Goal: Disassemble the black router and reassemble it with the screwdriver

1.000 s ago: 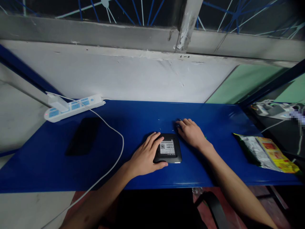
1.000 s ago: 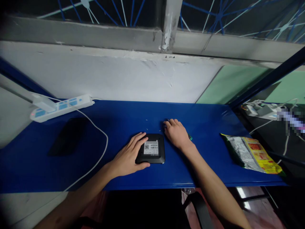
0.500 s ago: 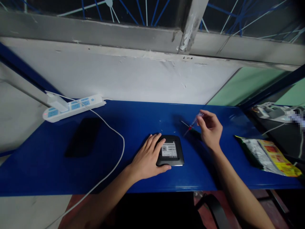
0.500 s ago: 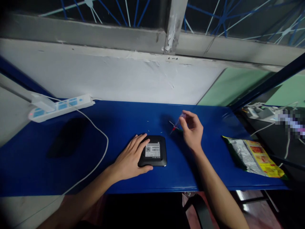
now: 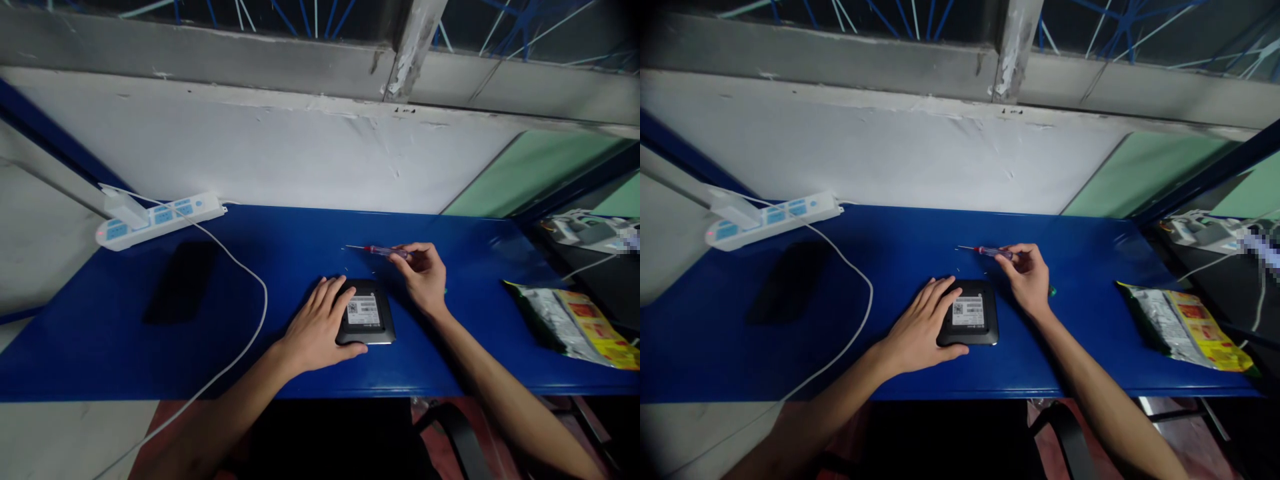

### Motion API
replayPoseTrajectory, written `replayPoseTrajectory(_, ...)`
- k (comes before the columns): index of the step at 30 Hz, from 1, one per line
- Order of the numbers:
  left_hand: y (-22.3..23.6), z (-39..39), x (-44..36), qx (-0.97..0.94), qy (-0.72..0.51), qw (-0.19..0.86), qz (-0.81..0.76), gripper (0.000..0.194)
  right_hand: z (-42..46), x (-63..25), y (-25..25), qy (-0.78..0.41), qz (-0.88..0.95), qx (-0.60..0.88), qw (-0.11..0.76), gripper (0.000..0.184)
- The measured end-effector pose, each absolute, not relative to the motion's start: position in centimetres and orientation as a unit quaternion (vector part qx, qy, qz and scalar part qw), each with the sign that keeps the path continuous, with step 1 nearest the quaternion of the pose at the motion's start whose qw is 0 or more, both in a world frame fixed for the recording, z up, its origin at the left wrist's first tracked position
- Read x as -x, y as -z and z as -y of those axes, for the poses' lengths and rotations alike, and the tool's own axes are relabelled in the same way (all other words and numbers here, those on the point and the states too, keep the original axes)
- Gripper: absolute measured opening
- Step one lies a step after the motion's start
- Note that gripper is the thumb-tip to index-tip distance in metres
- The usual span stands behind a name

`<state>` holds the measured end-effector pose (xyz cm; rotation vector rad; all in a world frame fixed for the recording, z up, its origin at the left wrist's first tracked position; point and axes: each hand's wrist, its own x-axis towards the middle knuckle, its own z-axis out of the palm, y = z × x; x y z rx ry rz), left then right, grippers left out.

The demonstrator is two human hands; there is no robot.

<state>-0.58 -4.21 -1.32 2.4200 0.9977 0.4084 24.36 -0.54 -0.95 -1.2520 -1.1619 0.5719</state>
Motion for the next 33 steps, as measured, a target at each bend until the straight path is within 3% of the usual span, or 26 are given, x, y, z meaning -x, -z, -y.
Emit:
replayPoseTrajectory(21,1.5,4.3,0.6,-0.89,-0.153,0.229,-0.363,0.102,0.5,-24.4,2.0,-0.26,0.538,0.566,0.568,0.033)
replayPoseTrajectory(33,1.2,4.1,0.6,-0.89,-0.152,0.234,-0.362,0.101,0.6,-26.4,0.0,-0.271,0.438,0.547,0.66,0.034)
